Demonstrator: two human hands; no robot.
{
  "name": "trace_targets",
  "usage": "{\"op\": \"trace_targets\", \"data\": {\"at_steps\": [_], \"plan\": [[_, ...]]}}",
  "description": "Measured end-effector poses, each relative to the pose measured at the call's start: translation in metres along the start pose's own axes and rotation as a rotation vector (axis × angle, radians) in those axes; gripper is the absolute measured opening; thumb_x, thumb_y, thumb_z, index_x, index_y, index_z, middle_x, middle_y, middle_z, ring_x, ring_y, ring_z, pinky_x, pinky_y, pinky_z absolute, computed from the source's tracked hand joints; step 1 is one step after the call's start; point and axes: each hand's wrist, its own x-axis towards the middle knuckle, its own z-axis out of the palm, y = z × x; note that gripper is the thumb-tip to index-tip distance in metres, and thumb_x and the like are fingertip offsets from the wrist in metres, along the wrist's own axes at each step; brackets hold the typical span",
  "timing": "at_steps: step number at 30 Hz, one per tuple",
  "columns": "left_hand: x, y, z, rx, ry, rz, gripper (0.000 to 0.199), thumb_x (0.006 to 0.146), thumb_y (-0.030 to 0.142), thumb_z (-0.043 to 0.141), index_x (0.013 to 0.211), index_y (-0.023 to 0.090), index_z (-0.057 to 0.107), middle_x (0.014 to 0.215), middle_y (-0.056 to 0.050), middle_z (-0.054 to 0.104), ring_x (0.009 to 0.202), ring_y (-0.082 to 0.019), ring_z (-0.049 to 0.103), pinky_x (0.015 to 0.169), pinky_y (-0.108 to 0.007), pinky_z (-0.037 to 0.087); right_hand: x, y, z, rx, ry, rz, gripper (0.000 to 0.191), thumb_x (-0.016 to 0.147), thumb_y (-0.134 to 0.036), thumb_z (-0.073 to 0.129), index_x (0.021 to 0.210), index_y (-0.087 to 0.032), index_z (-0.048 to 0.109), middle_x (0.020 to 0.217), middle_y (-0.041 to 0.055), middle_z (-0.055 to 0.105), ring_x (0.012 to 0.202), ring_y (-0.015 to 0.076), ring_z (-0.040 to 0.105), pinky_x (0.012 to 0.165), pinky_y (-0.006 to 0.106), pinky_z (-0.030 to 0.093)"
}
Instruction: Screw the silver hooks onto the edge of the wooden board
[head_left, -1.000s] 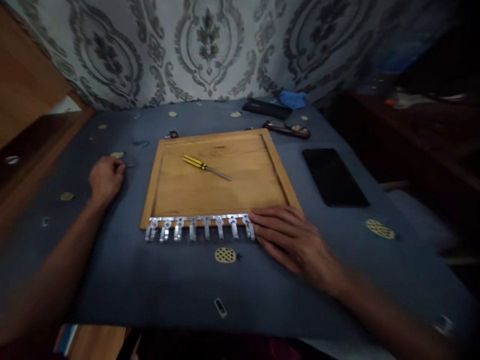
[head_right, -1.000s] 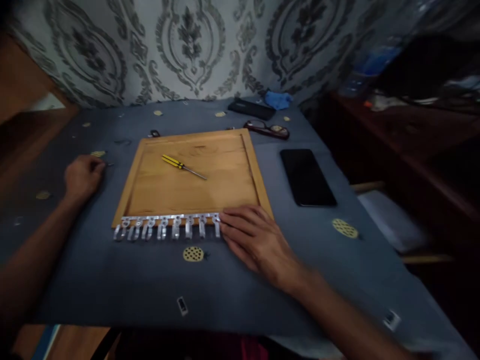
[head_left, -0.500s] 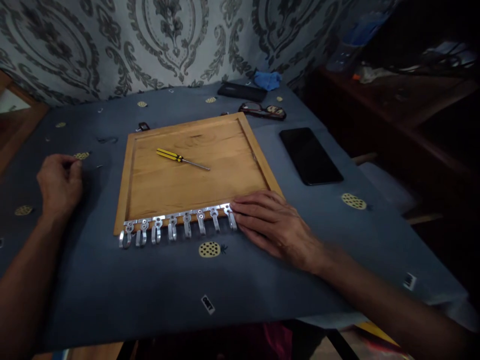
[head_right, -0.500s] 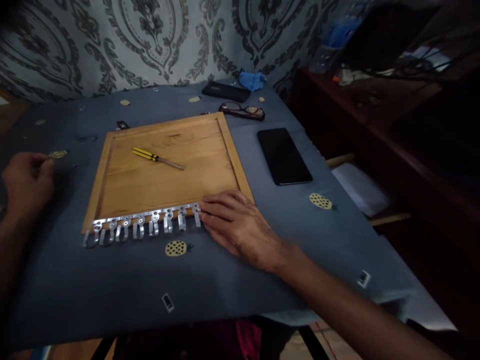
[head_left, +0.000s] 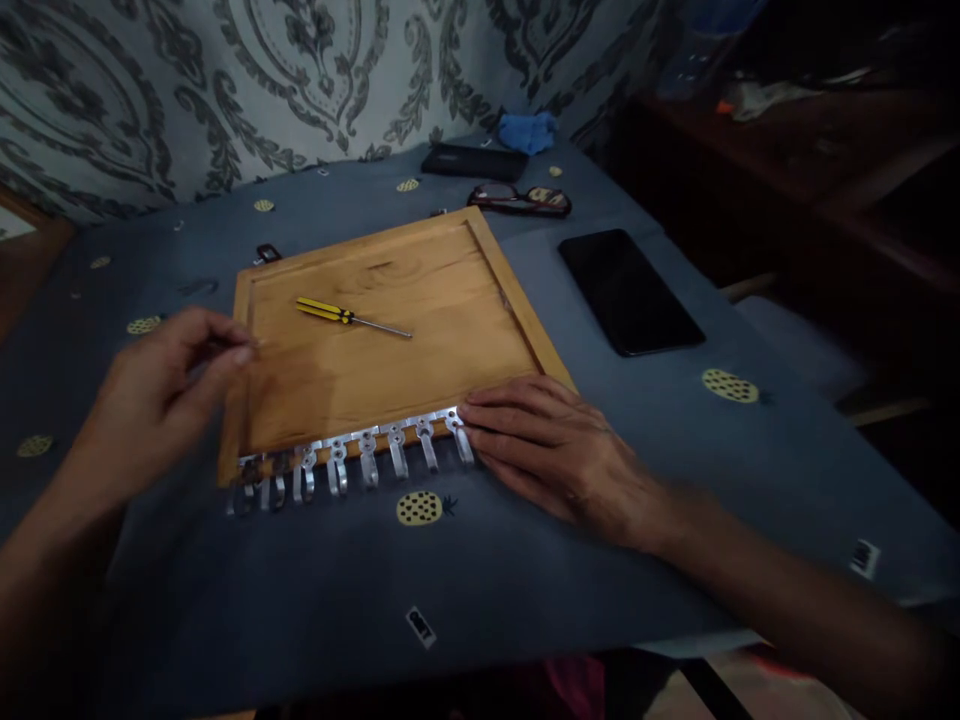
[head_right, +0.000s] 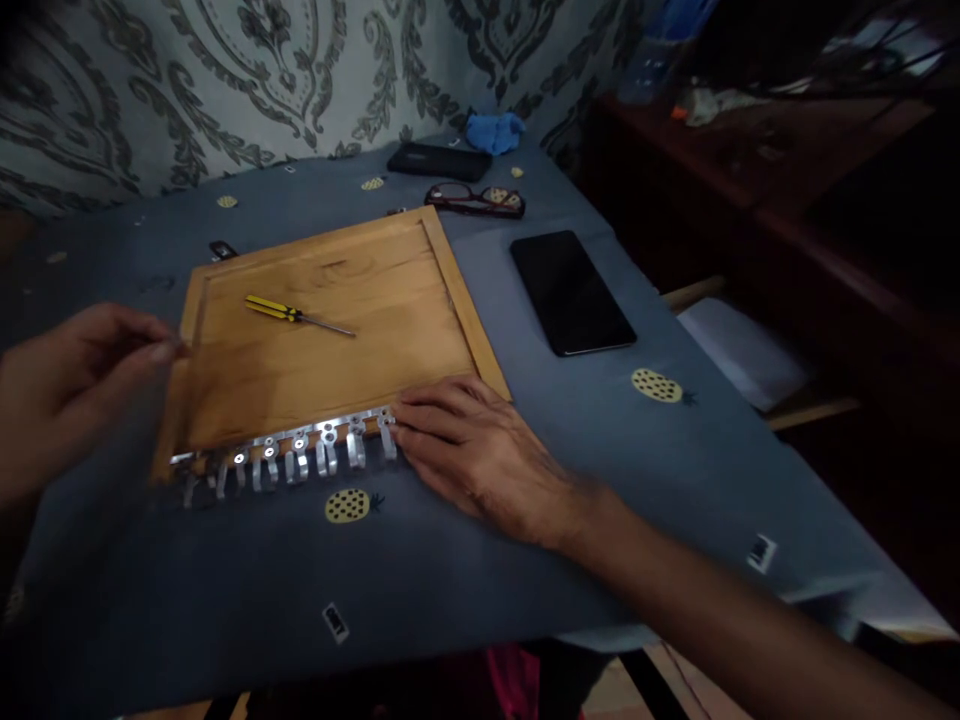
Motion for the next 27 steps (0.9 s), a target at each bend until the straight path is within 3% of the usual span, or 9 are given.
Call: {"op": "trace_targets", "data": {"at_steps": [6, 13, 21, 27], "plan": [[0.009, 0.05, 0.026, -0.145, -0.389, 0.338, 0.018, 0.091, 0.04, 0.05, 0.089, 0.027, 0.062, 0.079, 0.002, 0.065, 0.071, -0.016, 0.061, 0.06, -0.028, 0.044, 0.001, -0.001, -0.001, 0.008, 0.004, 0.022, 0.02, 0.095, -0.018, 0.056, 0.11, -0.019, 0.07, 0.11, 0.0058, 0.076, 0.107, 0.0198, 0.068, 0.088, 0.039, 0.057], [0.028, 0.079, 0.053, -0.22, -0.698, 0.356, 0.017, 0.092, 0.036, 0.048, 0.087, 0.024, 0.06, 0.081, 0.001, 0.065, 0.074, -0.016, 0.061, 0.066, -0.028, 0.046, 0.004, -0.004, -0.004, 0.009, 0.007, 0.02, 0.017, 0.095, -0.015, 0.058, 0.107, -0.012, 0.069, 0.108, 0.007, 0.077, 0.104, 0.0199, 0.069, 0.086, 0.037, 0.056], [0.04, 0.088, 0.057, -0.258, -0.8, 0.36, 0.016, 0.09, 0.032, 0.049, 0.083, 0.024, 0.061, 0.077, 0.003, 0.064, 0.065, -0.014, 0.056, 0.063, -0.026, 0.045, 0.001, 0.0, -0.004, -0.018, -0.01, 0.003, 0.023, 0.1, -0.018, 0.049, 0.107, -0.014, 0.07, 0.11, 0.0035, 0.077, 0.107, 0.0188, 0.068, 0.089, 0.037, 0.055], [0.043, 0.093, 0.057, -0.149, -0.868, 0.353, 0.022, 0.093, 0.035, 0.045, 0.085, 0.02, 0.059, 0.082, 0.0, 0.062, 0.07, -0.014, 0.054, 0.065, -0.027, 0.041, -0.001, 0.001, -0.003, -0.008, -0.012, -0.002, 0.025, 0.101, -0.017, 0.046, 0.108, -0.015, 0.07, 0.111, 0.0043, 0.076, 0.108, 0.0187, 0.067, 0.09, 0.039, 0.055]]}}
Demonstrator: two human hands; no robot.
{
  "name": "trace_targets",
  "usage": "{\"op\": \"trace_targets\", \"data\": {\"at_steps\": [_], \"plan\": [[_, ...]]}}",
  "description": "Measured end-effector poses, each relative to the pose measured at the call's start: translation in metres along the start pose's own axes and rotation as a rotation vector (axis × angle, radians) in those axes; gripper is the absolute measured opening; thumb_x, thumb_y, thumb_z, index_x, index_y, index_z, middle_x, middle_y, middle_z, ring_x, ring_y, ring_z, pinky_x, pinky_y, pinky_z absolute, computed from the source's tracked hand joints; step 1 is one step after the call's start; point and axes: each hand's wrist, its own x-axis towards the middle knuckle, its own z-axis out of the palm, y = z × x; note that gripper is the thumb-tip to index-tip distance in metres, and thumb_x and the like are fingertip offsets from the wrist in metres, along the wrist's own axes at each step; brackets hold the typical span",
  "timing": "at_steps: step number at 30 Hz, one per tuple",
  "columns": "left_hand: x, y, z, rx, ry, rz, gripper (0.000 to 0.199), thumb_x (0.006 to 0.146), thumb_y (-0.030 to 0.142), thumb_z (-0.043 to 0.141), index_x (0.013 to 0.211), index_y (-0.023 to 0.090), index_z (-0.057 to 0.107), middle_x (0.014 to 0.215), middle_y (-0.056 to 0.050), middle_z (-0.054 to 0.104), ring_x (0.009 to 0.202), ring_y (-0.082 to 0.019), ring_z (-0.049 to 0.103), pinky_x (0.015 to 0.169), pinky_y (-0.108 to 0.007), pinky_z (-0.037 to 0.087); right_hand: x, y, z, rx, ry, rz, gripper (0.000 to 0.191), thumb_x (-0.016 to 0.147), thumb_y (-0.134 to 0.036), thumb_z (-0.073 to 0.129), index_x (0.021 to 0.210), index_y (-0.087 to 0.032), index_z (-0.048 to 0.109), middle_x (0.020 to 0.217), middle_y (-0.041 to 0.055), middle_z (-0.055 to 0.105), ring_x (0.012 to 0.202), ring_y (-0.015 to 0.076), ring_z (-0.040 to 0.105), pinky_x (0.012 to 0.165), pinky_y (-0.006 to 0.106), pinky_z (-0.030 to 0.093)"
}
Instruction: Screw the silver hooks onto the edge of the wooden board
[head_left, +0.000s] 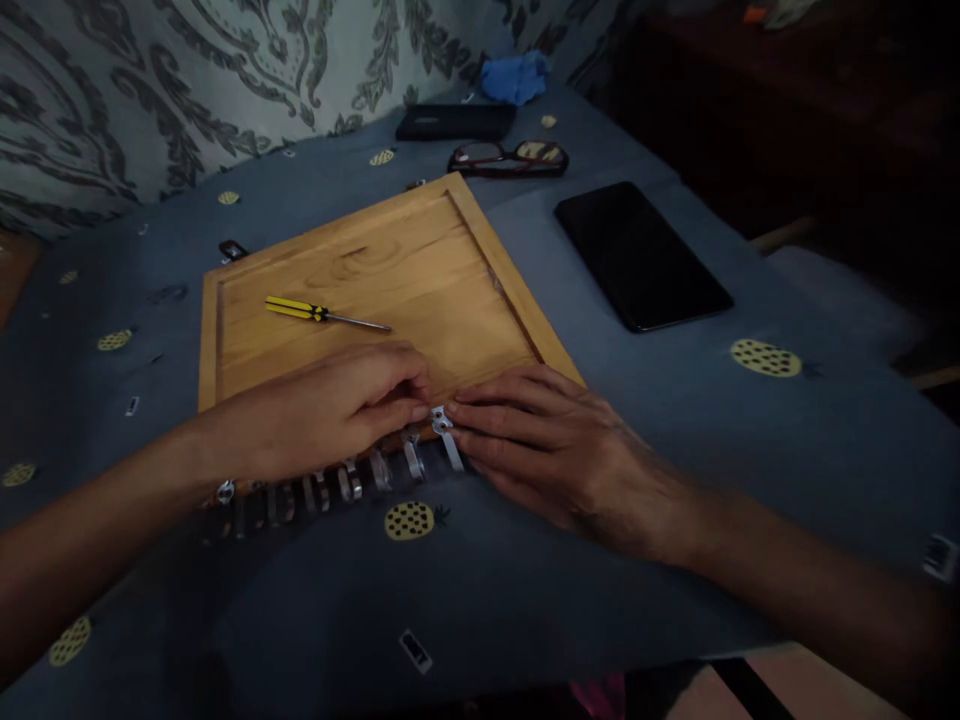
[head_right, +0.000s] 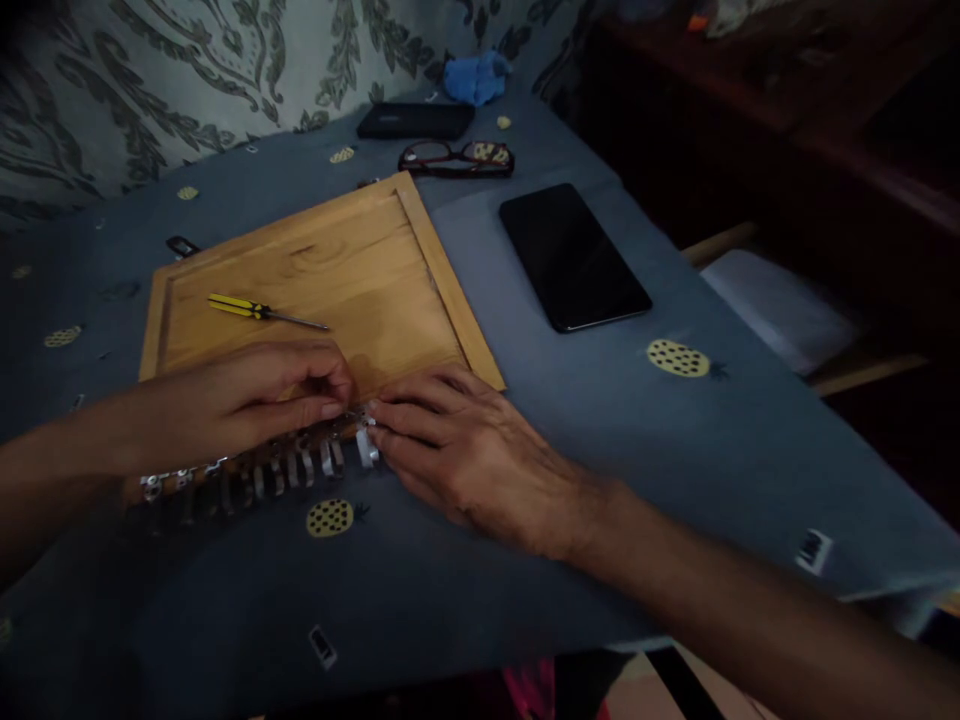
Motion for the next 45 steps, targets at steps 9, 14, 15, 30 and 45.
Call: {"op": "trace_targets", "data": {"at_steps": [9, 14, 15, 30, 45], "plan": [[0.008, 0.002, 0.0, 0.061, -0.077, -0.042, 0.019, 0.094, 0.031, 0.044, 0.086, 0.018, 0.056, 0.083, 0.0, 0.057, 0.077, -0.015, 0.052, 0.07, -0.028, 0.037, 0.0, 0.002, -0.002, 0.027, -0.015, -0.011, 0.021, 0.099, -0.017, 0.05, 0.108, -0.015, 0.069, 0.112, 0.0059, 0.076, 0.11, 0.0205, 0.067, 0.09, 0.04, 0.055], [0.01, 0.003, -0.001, 0.1, -0.077, -0.051, 0.02, 0.095, 0.031, 0.045, 0.085, 0.017, 0.056, 0.085, -0.001, 0.059, 0.08, -0.016, 0.053, 0.072, -0.029, 0.036, -0.001, 0.002, 0.002, 0.022, 0.016, -0.018, 0.022, 0.1, -0.017, 0.048, 0.107, -0.014, 0.069, 0.111, 0.0071, 0.076, 0.109, 0.0208, 0.067, 0.089, 0.04, 0.056], [0.01, 0.004, -0.001, 0.113, -0.079, -0.047, 0.019, 0.094, 0.03, 0.046, 0.085, 0.017, 0.056, 0.085, -0.001, 0.059, 0.081, -0.016, 0.053, 0.073, -0.029, 0.036, -0.002, 0.002, 0.002, 0.018, 0.021, -0.019, 0.022, 0.1, -0.017, 0.048, 0.107, -0.014, 0.069, 0.111, 0.0068, 0.076, 0.108, 0.0206, 0.068, 0.089, 0.04, 0.056], [0.017, 0.0, -0.003, 0.253, -0.081, -0.012, 0.021, 0.092, 0.034, 0.048, 0.086, 0.018, 0.061, 0.083, -0.002, 0.063, 0.077, -0.016, 0.055, 0.067, -0.028, 0.037, -0.004, 0.004, 0.007, -0.001, 0.044, -0.033, 0.017, 0.096, -0.017, 0.056, 0.107, -0.015, 0.069, 0.112, 0.0041, 0.076, 0.106, 0.0203, 0.068, 0.088, 0.04, 0.056], [0.022, 0.009, -0.013, 0.211, -0.216, -0.128, 0.017, 0.089, 0.03, 0.051, 0.084, 0.018, 0.061, 0.078, 0.0, 0.063, 0.066, -0.012, 0.054, 0.06, -0.025, 0.037, -0.004, 0.004, 0.008, -0.013, 0.047, -0.035, 0.018, 0.095, -0.018, 0.058, 0.108, -0.015, 0.069, 0.113, 0.0039, 0.075, 0.107, 0.0212, 0.068, 0.089, 0.04, 0.055]]}}
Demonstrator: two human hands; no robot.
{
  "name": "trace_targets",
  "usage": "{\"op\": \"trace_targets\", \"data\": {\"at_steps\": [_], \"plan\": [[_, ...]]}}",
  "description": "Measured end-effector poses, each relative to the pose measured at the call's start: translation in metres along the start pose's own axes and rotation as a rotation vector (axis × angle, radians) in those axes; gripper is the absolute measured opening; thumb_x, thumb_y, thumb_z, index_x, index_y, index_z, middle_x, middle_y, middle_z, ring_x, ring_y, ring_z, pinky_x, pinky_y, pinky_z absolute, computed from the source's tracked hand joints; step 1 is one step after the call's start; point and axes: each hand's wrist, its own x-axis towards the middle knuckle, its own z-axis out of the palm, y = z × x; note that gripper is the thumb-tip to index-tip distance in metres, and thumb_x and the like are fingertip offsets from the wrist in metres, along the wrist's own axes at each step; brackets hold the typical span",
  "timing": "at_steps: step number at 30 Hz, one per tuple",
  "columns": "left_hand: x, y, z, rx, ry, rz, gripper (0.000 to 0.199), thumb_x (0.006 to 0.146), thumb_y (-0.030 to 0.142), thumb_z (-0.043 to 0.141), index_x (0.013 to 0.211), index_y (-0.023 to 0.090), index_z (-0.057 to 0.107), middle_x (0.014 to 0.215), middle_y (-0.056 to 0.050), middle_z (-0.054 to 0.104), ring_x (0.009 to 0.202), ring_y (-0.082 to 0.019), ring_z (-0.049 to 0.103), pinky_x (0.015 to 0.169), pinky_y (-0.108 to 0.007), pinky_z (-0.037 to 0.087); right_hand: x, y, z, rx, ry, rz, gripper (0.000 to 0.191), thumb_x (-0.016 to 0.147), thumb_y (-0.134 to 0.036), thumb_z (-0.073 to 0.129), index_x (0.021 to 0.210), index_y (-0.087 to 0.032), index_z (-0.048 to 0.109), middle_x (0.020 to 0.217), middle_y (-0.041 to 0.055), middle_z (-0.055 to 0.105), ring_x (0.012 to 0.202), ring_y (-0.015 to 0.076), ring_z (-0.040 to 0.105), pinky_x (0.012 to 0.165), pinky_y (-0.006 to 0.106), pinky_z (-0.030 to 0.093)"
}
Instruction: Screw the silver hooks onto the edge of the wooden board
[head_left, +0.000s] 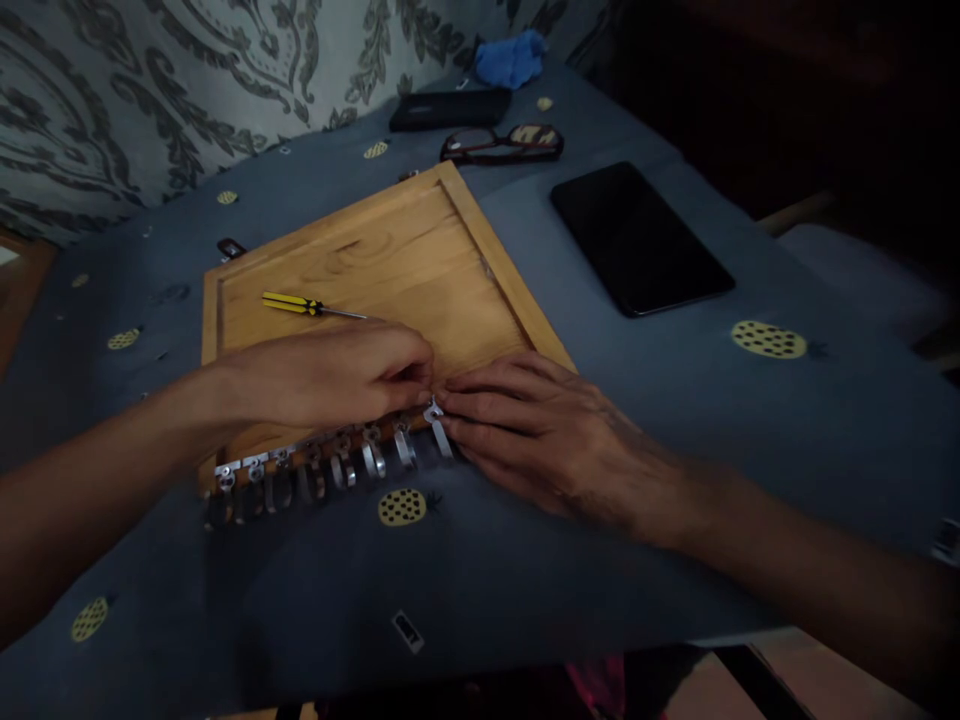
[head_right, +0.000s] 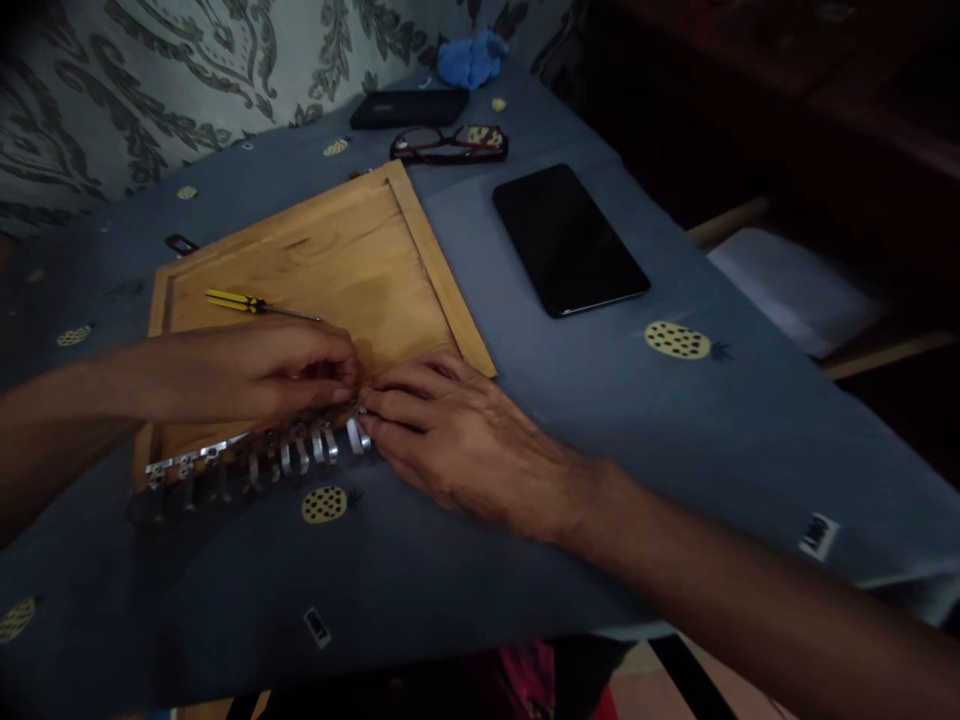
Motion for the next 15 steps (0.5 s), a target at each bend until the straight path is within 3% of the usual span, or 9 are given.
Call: {"op": "trace_targets", "data": {"at_steps": [9, 15], "plan": [[0.0036, -0.0035, 0.0058, -0.075, 0.094, 0.075, 0.015, 0.087, 0.029, 0.053, 0.08, 0.019, 0.061, 0.073, 0.002, 0.061, 0.063, -0.011, 0.052, 0.058, -0.024, 0.035, 0.0012, -0.0014, -0.0032, 0.023, -0.025, 0.006, 0.019, 0.095, -0.017, 0.058, 0.109, -0.013, 0.069, 0.113, 0.0057, 0.075, 0.108, 0.0222, 0.067, 0.089, 0.041, 0.055], [0.0019, -0.0031, 0.0077, -0.202, 0.066, 0.074, 0.011, 0.084, 0.029, 0.058, 0.081, 0.019, 0.06, 0.069, 0.004, 0.059, 0.061, -0.01, 0.052, 0.054, -0.023, 0.034, 0.0003, -0.001, -0.0011, 0.024, -0.006, 0.006, 0.018, 0.095, -0.017, 0.058, 0.108, -0.013, 0.069, 0.112, 0.0071, 0.076, 0.107, 0.0224, 0.068, 0.088, 0.041, 0.056]]}}
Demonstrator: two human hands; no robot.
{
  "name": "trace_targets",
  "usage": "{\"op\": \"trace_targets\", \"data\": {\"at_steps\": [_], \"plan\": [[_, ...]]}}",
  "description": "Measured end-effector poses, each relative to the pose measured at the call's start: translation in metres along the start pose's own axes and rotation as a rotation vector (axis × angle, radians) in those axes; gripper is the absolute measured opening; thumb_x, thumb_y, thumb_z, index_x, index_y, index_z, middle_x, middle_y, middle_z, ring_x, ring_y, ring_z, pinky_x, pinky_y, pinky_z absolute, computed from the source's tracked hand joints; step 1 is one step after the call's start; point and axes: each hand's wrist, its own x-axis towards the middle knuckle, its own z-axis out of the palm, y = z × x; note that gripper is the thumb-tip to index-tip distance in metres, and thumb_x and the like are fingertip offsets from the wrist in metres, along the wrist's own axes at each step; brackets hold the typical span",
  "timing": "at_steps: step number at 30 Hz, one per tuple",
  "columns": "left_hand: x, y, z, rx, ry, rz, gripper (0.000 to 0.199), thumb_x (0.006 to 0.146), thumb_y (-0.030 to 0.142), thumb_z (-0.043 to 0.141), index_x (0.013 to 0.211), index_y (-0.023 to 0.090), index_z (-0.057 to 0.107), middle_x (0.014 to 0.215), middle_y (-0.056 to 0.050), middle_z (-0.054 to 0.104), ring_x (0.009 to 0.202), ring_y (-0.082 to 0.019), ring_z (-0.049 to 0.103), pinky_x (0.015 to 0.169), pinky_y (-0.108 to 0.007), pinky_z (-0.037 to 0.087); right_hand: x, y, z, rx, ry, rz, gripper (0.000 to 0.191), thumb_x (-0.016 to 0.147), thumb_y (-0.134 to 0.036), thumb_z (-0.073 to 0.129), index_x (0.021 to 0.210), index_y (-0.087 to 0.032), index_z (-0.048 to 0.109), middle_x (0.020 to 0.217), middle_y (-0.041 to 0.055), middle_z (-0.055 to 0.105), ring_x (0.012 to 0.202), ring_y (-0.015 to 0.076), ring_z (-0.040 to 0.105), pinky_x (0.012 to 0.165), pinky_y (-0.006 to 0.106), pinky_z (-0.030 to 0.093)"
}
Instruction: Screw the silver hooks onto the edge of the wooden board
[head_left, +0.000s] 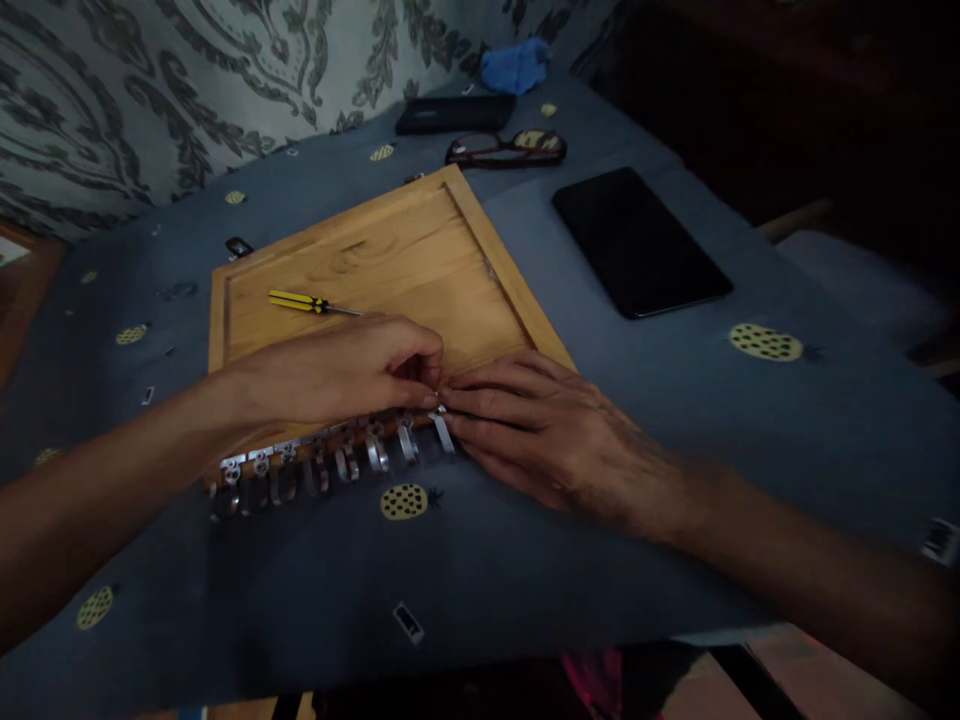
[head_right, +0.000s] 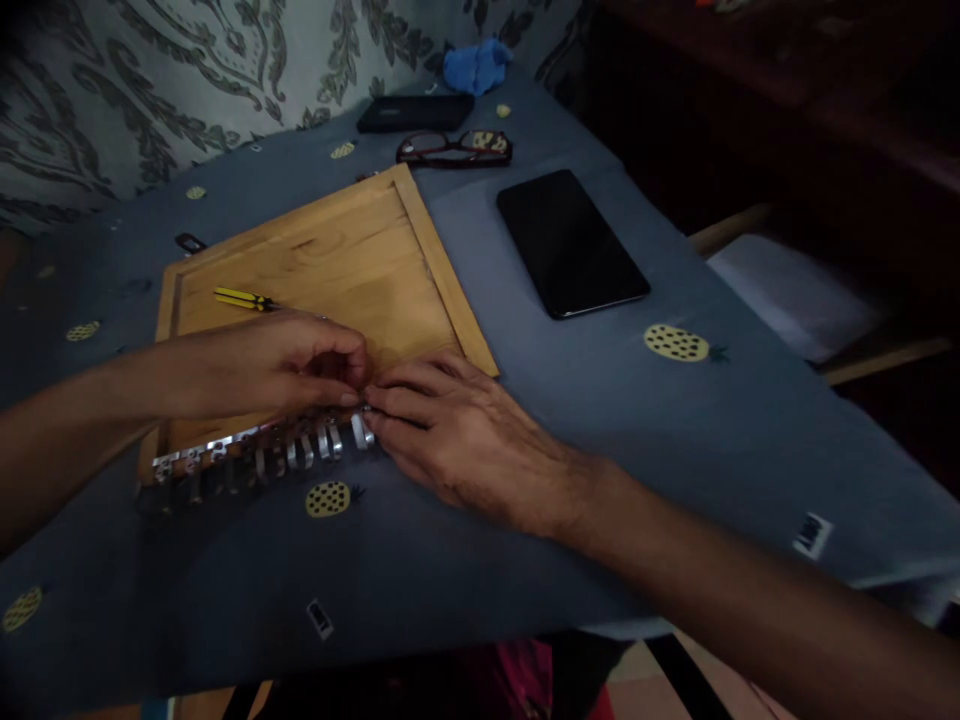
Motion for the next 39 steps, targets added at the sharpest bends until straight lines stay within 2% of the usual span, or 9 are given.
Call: {"op": "trace_targets", "data": {"at_steps": [9, 16, 20, 24, 31, 35, 39], "plan": [[-0.003, -0.006, 0.003, -0.032, 0.028, 0.032, 0.009, 0.084, 0.027, 0.06, 0.083, 0.019, 0.061, 0.071, 0.004, 0.06, 0.063, -0.01, 0.053, 0.055, -0.022, 0.037, 0.002, -0.001, 0.0, -0.014, 0.002, 0.003, 0.019, 0.095, -0.018, 0.056, 0.108, -0.018, 0.07, 0.11, 0.0067, 0.076, 0.107, 0.0202, 0.067, 0.088, 0.04, 0.056], [-0.014, -0.005, 0.007, -0.146, 0.027, 0.101, 0.018, 0.087, 0.031, 0.061, 0.1, 0.018, 0.061, 0.092, 0.0, 0.067, 0.079, -0.013, 0.06, 0.066, -0.023, 0.044, 0.003, -0.002, -0.003, 0.006, -0.03, 0.023, 0.02, 0.095, -0.017, 0.056, 0.108, -0.016, 0.07, 0.113, 0.0072, 0.075, 0.107, 0.0211, 0.067, 0.088, 0.04, 0.055], [-0.014, -0.001, 0.012, -0.096, 0.105, 0.096, 0.014, 0.088, 0.026, 0.055, 0.095, 0.016, 0.062, 0.083, -0.001, 0.066, 0.074, -0.013, 0.058, 0.064, -0.023, 0.041, 0.003, -0.003, -0.003, 0.0, -0.032, 0.022, 0.021, 0.096, -0.016, 0.055, 0.109, -0.017, 0.071, 0.112, 0.0076, 0.075, 0.108, 0.021, 0.067, 0.087, 0.039, 0.056], [-0.011, -0.002, 0.016, -0.115, 0.174, 0.084, 0.009, 0.085, 0.021, 0.056, 0.084, 0.016, 0.063, 0.073, 0.002, 0.063, 0.067, -0.011, 0.055, 0.061, -0.022, 0.039, 0.002, -0.002, -0.003, -0.005, -0.031, 0.023, 0.02, 0.095, -0.017, 0.056, 0.108, -0.016, 0.071, 0.112, 0.0076, 0.075, 0.107, 0.0216, 0.067, 0.088, 0.04, 0.056], [-0.009, -0.003, 0.017, -0.148, 0.174, 0.091, 0.009, 0.081, 0.014, 0.055, 0.073, 0.016, 0.06, 0.065, 0.004, 0.057, 0.061, -0.009, 0.049, 0.057, -0.022, 0.037, 0.001, -0.001, -0.002, 0.007, -0.03, 0.013, 0.02, 0.095, -0.017, 0.056, 0.109, -0.015, 0.07, 0.112, 0.0082, 0.075, 0.108, 0.0221, 0.067, 0.089, 0.041, 0.056], [-0.014, -0.004, 0.019, -0.117, 0.262, 0.113, 0.008, 0.084, 0.019, 0.057, 0.078, 0.016, 0.062, 0.069, 0.003, 0.06, 0.064, -0.01, 0.053, 0.061, -0.022, 0.039, 0.002, -0.001, -0.001, 0.028, -0.032, 0.017, 0.022, 0.094, -0.017, 0.057, 0.112, -0.018, 0.07, 0.115, 0.0078, 0.074, 0.107, 0.021, 0.068, 0.089, 0.041, 0.056], [-0.029, -0.013, 0.011, -0.067, 0.442, 0.084, 0.016, 0.091, 0.03, 0.052, 0.091, 0.017, 0.062, 0.082, 0.0, 0.066, 0.074, -0.012, 0.059, 0.068, -0.023, 0.045, 0.003, -0.001, -0.001, -0.002, -0.007, 0.015, 0.021, 0.094, -0.017, 0.056, 0.108, -0.019, 0.072, 0.111, 0.0074, 0.076, 0.104, 0.0203, 0.069, 0.088, 0.041, 0.057]]}}
